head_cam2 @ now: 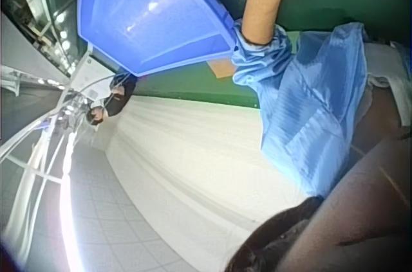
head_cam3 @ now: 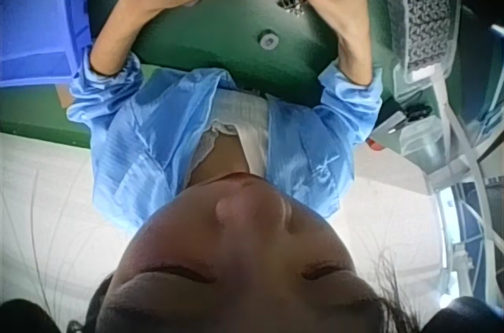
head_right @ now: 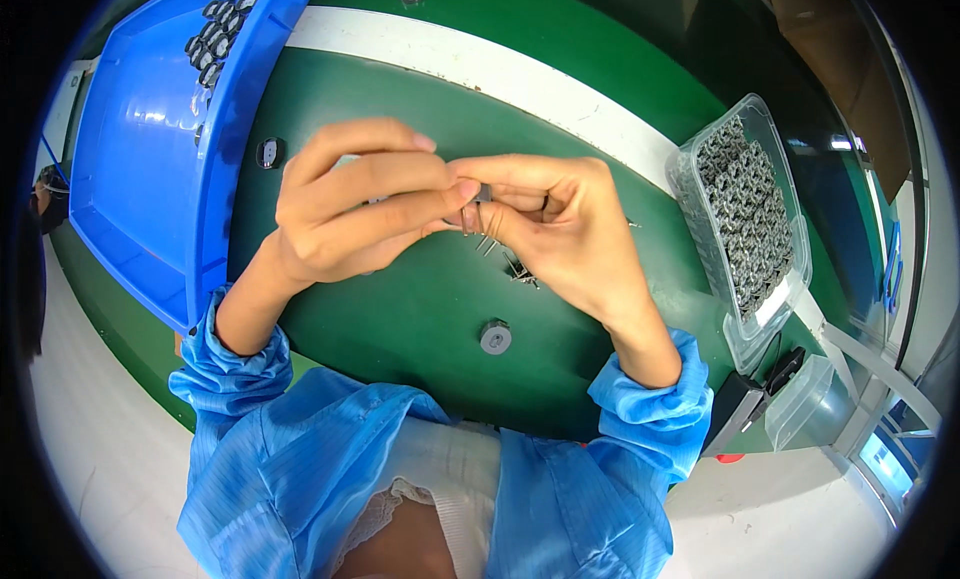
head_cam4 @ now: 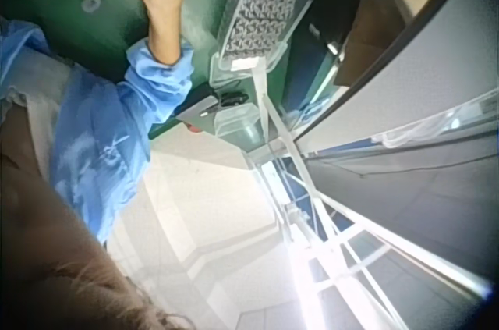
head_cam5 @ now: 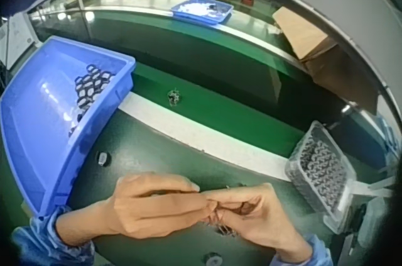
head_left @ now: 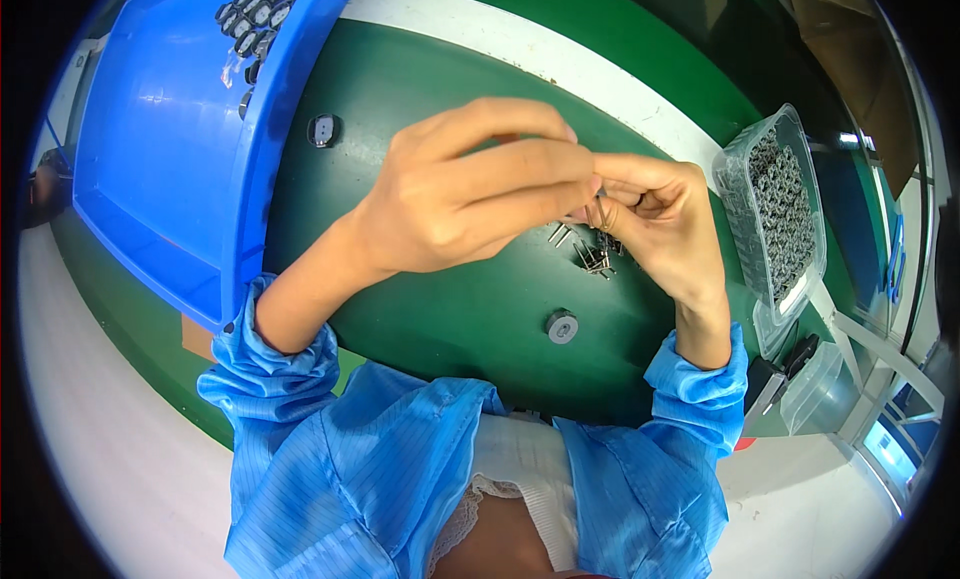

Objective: The person sits at a green workbench and assembles small grey circular components by inserting metal pins into them. They pick up the components and pins from a blue bin and a clear plastic tray, respectively, and place the assembled units into the blue bin.

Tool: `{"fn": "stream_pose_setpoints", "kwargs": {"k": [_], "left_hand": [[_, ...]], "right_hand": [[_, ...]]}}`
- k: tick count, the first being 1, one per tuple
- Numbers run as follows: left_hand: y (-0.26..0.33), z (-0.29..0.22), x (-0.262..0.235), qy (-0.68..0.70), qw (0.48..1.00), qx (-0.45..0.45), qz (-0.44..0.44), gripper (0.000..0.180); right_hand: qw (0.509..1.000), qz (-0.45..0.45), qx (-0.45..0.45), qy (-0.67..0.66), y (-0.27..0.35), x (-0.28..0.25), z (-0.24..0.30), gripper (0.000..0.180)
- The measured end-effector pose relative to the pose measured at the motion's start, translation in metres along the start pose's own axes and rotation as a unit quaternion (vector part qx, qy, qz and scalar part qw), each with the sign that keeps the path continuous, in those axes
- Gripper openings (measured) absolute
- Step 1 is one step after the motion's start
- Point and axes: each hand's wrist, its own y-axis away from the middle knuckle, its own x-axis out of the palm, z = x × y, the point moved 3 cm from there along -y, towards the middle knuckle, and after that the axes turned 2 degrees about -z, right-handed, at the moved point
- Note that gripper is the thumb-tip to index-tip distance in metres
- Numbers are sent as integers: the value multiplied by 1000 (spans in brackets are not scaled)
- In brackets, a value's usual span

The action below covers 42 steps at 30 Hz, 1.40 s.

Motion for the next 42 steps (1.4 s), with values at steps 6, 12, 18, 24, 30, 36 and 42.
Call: {"fn": "stream_pose_setpoints", "kwargs": {"k": [6, 12, 18, 24, 30, 36, 42], "left_hand": [[-7, 14, -6, -2, 993, -105, 54, 44], [5, 33, -28, 111, 891, -285, 335, 54], [21, 41, -16, 105, 835, -332, 427, 44], [10, 35, -10, 91, 880, -300, 356, 37], [9, 37, -7, 54, 896, -301, 321, 34], [4, 35, 3, 235, 885, -356, 188, 27], [6, 32, 5, 258, 876, -366, 182, 30]], "right_hand": [[989, -90, -11, 120, -22, -15, 9, 15], [850, -262, -51, 454, -82, -116, 1, 31], [821, -313, -13, 477, -97, -125, -17, 40], [809, -349, -46, 471, -93, -131, -18, 38], [826, -93, 77, 551, -34, -36, 22, 26], [831, -74, 56, 548, -8, -26, 11, 27], [896, -114, -23, 428, 3, -24, 12, 29]]}}
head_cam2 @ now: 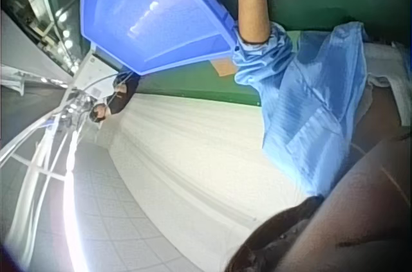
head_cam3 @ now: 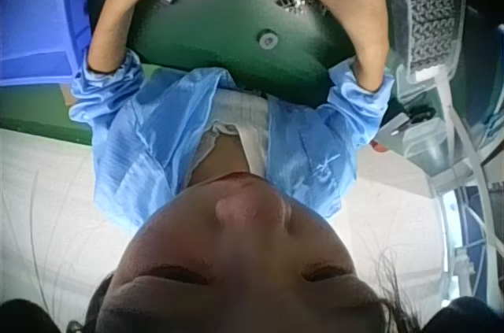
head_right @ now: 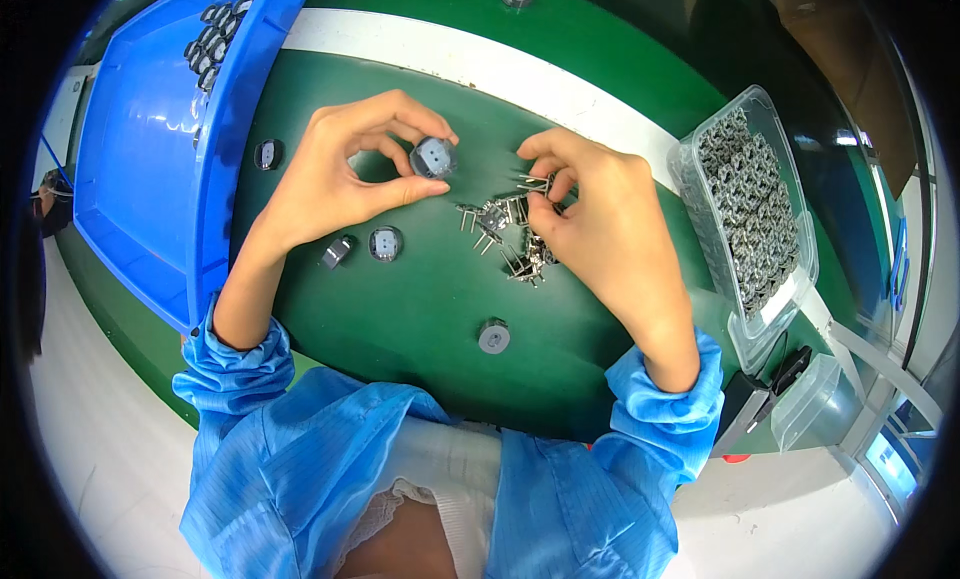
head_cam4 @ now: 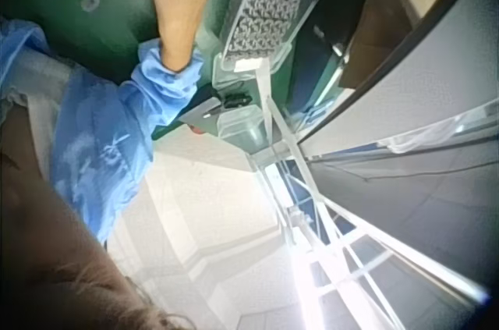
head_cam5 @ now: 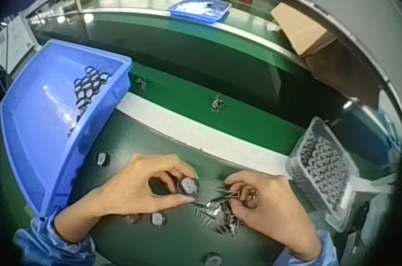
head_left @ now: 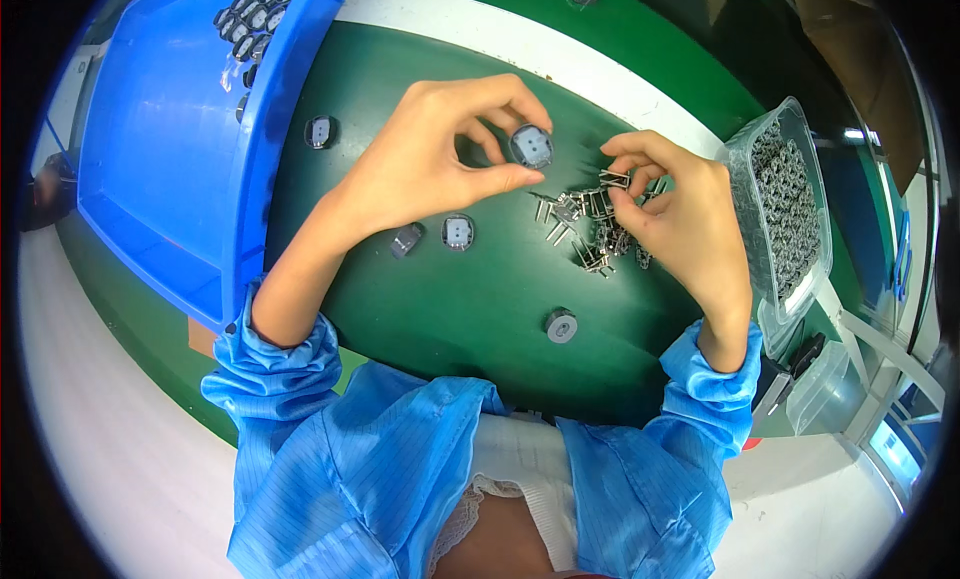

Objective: The person sits at a green workbench and assembles small grey circular components by inserting metal pins into them. They pick up the components and pins from a blue bin and a clear plastic tray, respectively, and place the assembled units into the blue bin.

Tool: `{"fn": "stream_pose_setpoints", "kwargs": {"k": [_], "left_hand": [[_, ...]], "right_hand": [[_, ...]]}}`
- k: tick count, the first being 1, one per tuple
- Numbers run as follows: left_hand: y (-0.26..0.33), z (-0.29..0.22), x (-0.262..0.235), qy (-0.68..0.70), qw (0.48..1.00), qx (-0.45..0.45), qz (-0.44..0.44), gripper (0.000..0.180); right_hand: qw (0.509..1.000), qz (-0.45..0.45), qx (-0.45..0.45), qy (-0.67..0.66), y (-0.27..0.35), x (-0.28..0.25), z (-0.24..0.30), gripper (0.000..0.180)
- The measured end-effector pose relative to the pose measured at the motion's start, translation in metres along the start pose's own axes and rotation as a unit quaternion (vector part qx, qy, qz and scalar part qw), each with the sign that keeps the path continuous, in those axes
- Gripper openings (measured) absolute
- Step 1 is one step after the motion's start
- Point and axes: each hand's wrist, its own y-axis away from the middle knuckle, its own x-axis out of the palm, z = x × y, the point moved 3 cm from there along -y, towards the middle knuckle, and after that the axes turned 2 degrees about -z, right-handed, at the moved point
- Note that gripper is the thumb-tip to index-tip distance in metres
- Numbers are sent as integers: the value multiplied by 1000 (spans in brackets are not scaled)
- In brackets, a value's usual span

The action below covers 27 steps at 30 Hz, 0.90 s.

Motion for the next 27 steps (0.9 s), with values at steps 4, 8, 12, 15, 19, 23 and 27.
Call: {"fn": "stream_pose_setpoints", "kwargs": {"k": [4, 8, 12, 15, 19, 23, 27], "left_hand": [[1, 0, 3, 57, 998, 15, -11, 37], [2, -6, 7, 78, 997, 26, -6, 36], [3, -8, 8, 72, 996, 48, -6, 36], [3, -10, 12, 109, 993, 53, 15, 41], [4, -5, 16, 188, 982, -6, -26, 43], [7, 2, 12, 191, 981, -24, -23, 42], [3, -4, 9, 152, 988, 28, 7, 40]], "right_hand": [[995, 37, -10, -96, 9, -3, 11, 22], [966, 15, -25, -256, 12, 2, 19, 19], [931, -40, -71, -357, 9, 10, 22, 17], [945, -18, -90, -315, 9, 18, 19, 16], [926, -58, -32, -372, 9, 24, 12, 14], [915, -44, -31, -400, 9, 27, 12, 14], [949, -112, -124, -267, 5, 18, 9, 14]]}}
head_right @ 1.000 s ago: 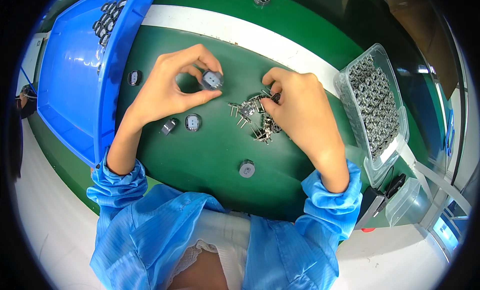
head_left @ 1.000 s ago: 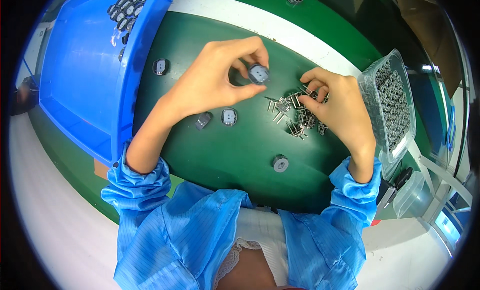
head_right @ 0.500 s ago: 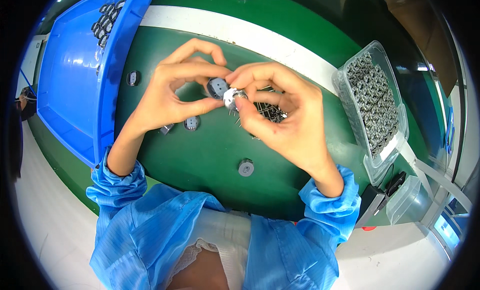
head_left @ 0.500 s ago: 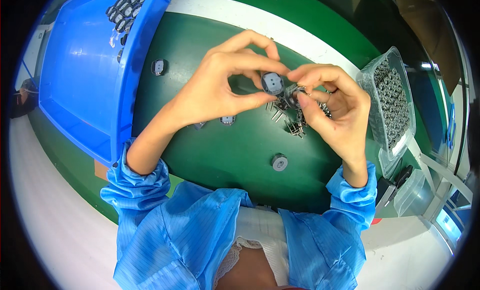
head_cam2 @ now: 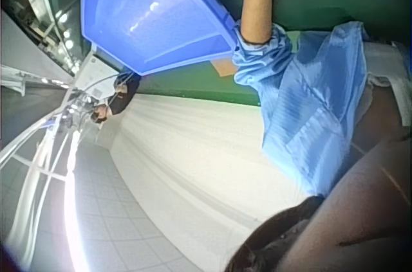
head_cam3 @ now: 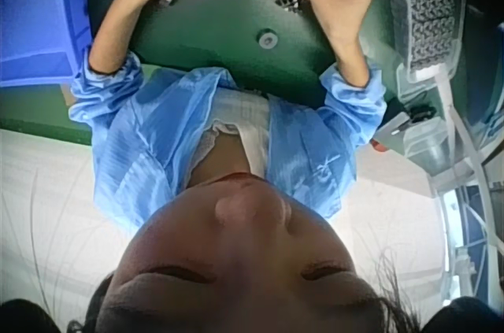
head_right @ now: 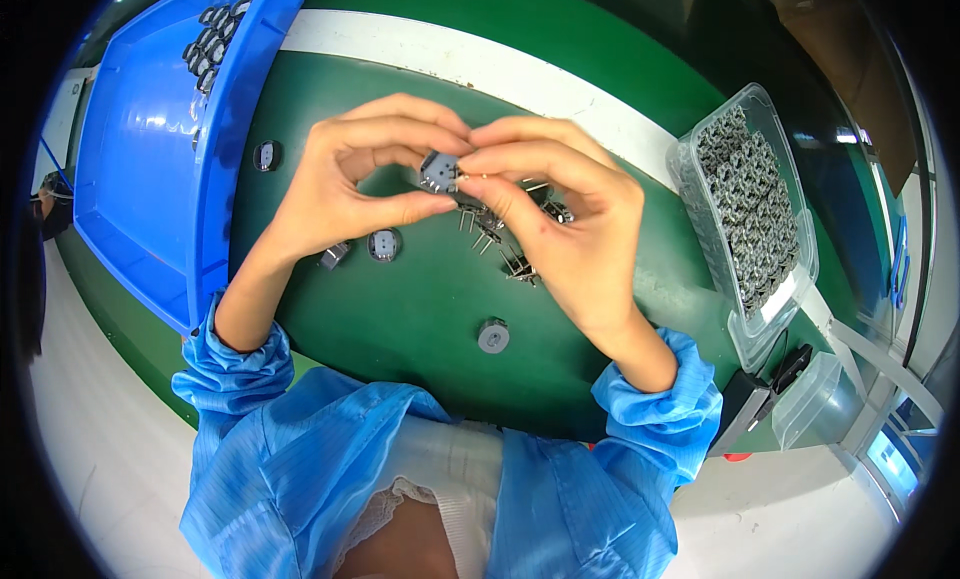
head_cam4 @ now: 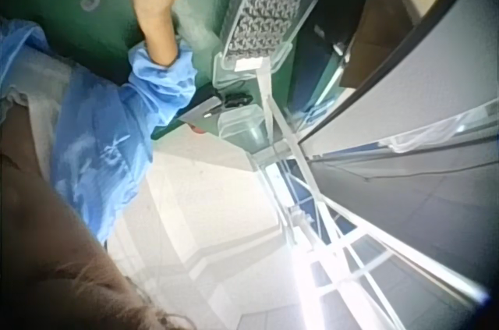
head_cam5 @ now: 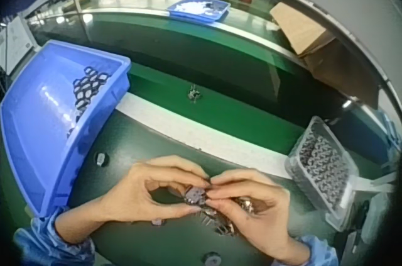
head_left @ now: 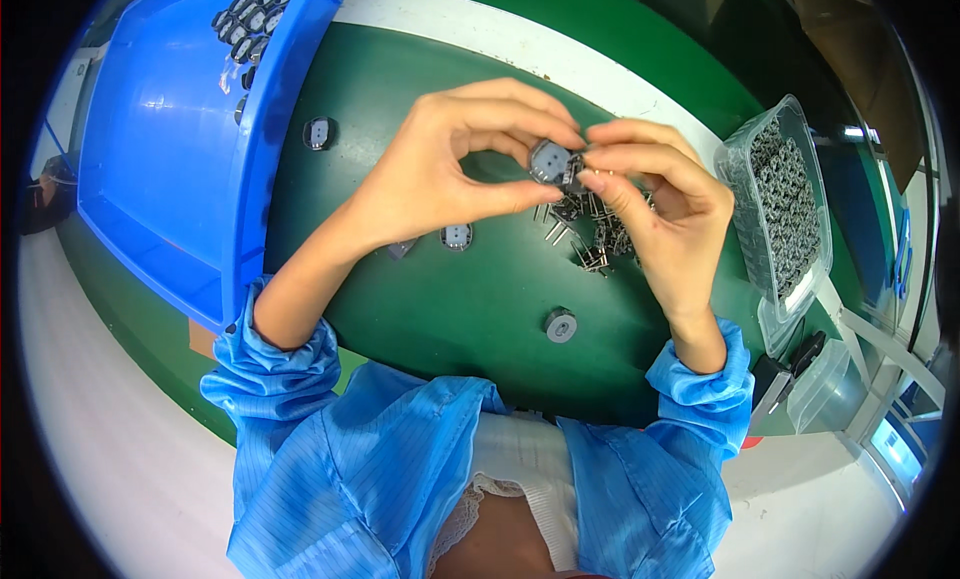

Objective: The person sits at a green workbench and assembles small grey circular components by inserting metal pins into them. They pick up the components and pins from a blue bin and a clear plastic tray, respectively, and place the assembled units into the blue bin.

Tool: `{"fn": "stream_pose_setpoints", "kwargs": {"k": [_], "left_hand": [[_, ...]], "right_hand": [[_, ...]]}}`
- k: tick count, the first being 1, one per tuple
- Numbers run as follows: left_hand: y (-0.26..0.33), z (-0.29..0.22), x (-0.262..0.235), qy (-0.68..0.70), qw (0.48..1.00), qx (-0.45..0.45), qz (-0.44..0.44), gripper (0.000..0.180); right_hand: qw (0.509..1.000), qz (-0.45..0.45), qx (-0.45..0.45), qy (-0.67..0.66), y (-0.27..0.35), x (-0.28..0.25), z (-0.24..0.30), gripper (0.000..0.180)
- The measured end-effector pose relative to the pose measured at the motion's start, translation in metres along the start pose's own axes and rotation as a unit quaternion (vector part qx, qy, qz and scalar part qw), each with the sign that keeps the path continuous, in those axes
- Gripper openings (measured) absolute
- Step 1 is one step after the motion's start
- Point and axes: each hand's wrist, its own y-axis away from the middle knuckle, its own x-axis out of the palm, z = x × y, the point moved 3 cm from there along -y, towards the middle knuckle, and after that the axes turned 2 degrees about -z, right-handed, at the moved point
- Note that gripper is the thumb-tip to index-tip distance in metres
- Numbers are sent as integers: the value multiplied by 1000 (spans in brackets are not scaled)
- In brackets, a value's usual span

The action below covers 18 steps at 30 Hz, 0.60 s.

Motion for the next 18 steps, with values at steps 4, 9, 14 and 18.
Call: {"fn": "stream_pose_setpoints", "kwargs": {"k": [4, 9, 14, 18], "left_hand": [[3, 3, 5, 44, 998, -31, 13, 41], [2, 1, 8, 107, 993, -57, -14, 50], [2, 0, 4, 19, 999, 11, -30, 52], [2, -3, 3, 9, 998, 35, -56, 46]], "right_hand": [[998, 0, 3, 62, -1, 1, 3, 14], [990, -37, -25, 130, -1, 3, 5, 13], [986, -42, -41, 156, -1, 2, 9, 13], [954, -54, -170, 240, -3, 2, 14, 16]]}}
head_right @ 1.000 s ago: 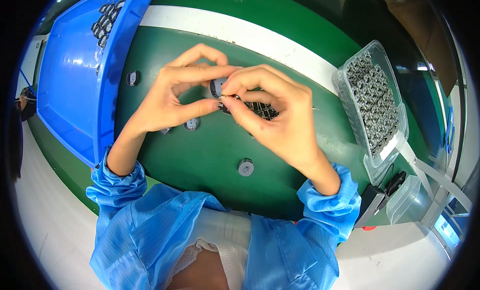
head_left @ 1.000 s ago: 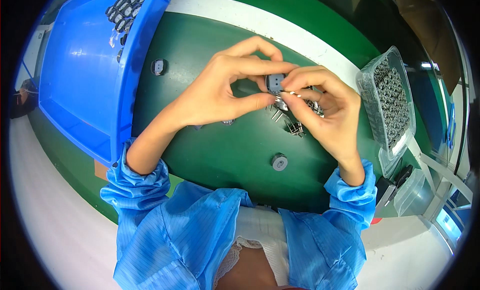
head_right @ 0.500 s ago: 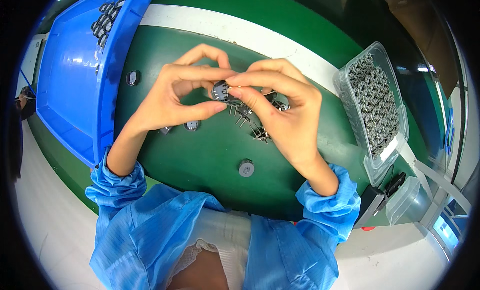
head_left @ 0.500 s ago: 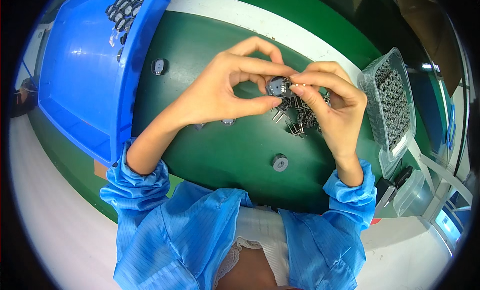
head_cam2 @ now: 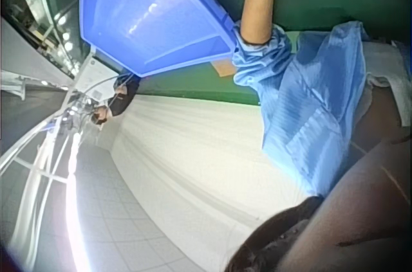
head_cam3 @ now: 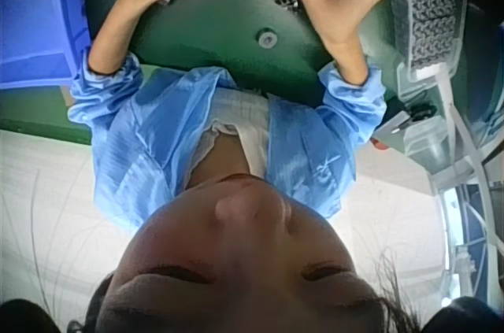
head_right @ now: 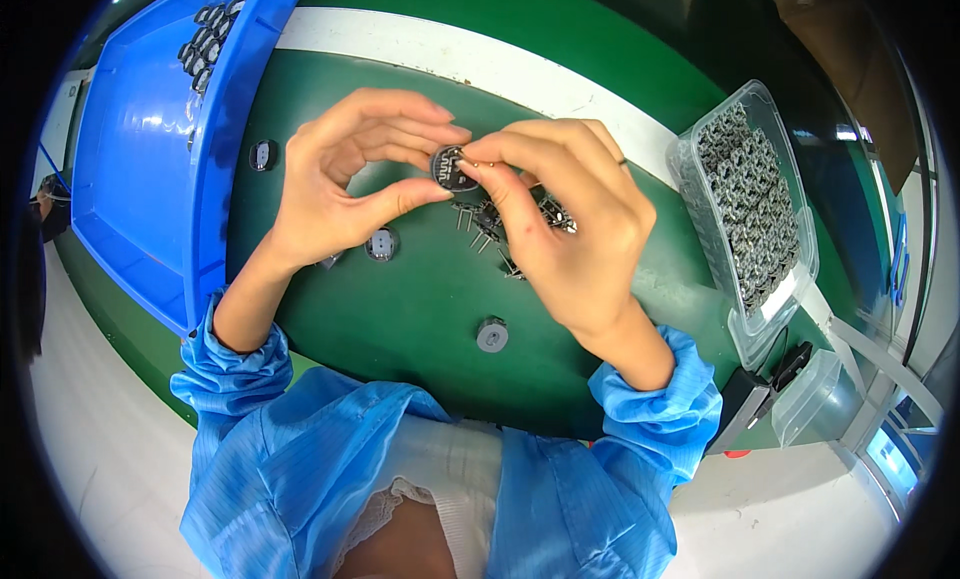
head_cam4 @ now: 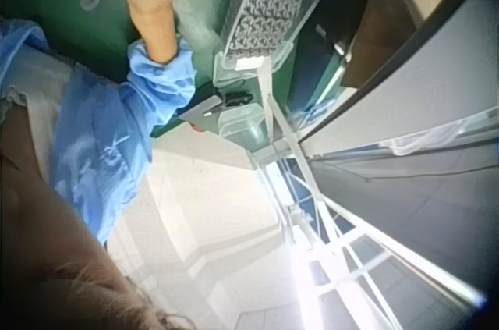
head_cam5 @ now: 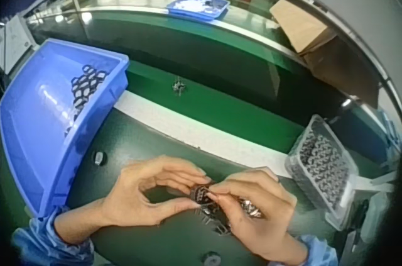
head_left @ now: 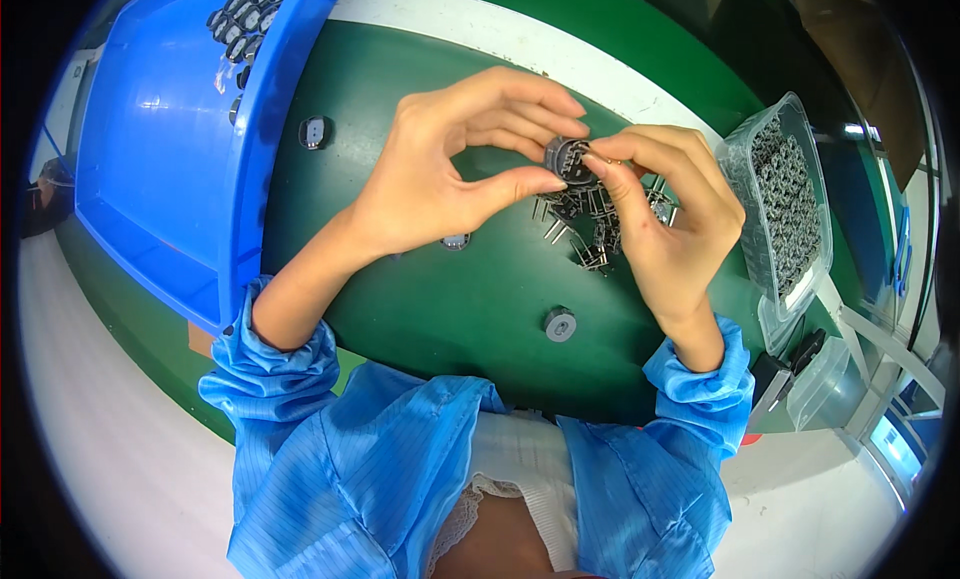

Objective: The person sits at a green workbench and assembles small grey circular components by inserting metal pins into them. They pick up the components and pins from a blue bin and a clear plastic tray, respectively, and place the assembled units into the blue bin.

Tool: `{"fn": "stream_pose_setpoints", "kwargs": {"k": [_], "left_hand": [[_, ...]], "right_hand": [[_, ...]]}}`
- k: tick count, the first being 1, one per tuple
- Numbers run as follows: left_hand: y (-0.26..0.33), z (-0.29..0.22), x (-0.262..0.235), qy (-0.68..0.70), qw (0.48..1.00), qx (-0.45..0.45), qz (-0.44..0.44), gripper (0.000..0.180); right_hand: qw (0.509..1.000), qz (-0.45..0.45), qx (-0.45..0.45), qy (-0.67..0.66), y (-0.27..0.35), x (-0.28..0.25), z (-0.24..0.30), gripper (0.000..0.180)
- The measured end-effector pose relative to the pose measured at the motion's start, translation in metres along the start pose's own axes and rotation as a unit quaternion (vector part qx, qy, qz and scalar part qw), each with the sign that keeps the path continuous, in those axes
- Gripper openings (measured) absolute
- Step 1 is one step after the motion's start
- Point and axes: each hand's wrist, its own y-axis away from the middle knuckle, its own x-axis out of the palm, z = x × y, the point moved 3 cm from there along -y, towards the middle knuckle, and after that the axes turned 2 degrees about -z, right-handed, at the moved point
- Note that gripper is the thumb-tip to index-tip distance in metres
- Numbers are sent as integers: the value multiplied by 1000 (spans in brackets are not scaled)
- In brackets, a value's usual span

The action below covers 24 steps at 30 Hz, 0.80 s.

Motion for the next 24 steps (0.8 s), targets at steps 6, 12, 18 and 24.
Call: {"fn": "stream_pose_setpoints", "kwargs": {"k": [6, 12, 18, 24], "left_hand": [[2, 0, -1, -25, 999, 21, 16, 45], [1, -3, -2, -28, 998, 40, 34, 48], [1, -4, -2, -32, 997, 58, 31, 42], [0, -9, 0, -118, 988, 77, 62, 34]], "right_hand": [[1000, -5, -14, 1, -10, -10, 6, 18], [999, 45, -20, 2, -4, -3, 11, 17], [999, 23, -26, 33, 0, -3, 16, 18], [983, 38, -133, 124, 4, -2, 22, 17]]}}
